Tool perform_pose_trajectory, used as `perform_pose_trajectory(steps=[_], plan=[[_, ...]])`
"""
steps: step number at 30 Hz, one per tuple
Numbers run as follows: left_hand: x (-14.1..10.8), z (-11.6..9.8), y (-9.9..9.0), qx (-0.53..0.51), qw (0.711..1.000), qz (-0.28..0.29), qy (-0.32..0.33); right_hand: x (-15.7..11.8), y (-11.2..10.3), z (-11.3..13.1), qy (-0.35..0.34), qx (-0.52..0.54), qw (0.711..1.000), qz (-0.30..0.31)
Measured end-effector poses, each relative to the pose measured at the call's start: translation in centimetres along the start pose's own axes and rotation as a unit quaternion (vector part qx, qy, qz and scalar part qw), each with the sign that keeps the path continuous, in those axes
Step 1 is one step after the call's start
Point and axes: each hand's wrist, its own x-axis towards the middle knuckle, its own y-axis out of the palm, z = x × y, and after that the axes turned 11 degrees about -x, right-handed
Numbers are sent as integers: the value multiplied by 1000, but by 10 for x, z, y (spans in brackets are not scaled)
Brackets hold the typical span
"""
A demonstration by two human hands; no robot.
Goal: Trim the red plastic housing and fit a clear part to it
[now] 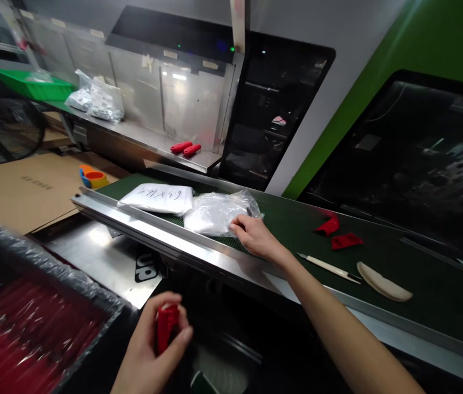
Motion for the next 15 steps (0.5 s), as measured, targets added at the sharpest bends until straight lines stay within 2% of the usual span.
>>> perform_pose_trajectory(steps=[2,6,10,15], plan=[[18,-8,14,-74,997,18,-16,-22,0,20,-16,32,999,-13],[41,-10,31,-117,992,34,-32,-66,9,61,-30,83,996,-31],[30,1,30,-123,992,6,-40,-100,23,81,-20,119,992,-23],[11,17,16,-97,993,-26,-67,-121,37,79,38,157,987,-4]])
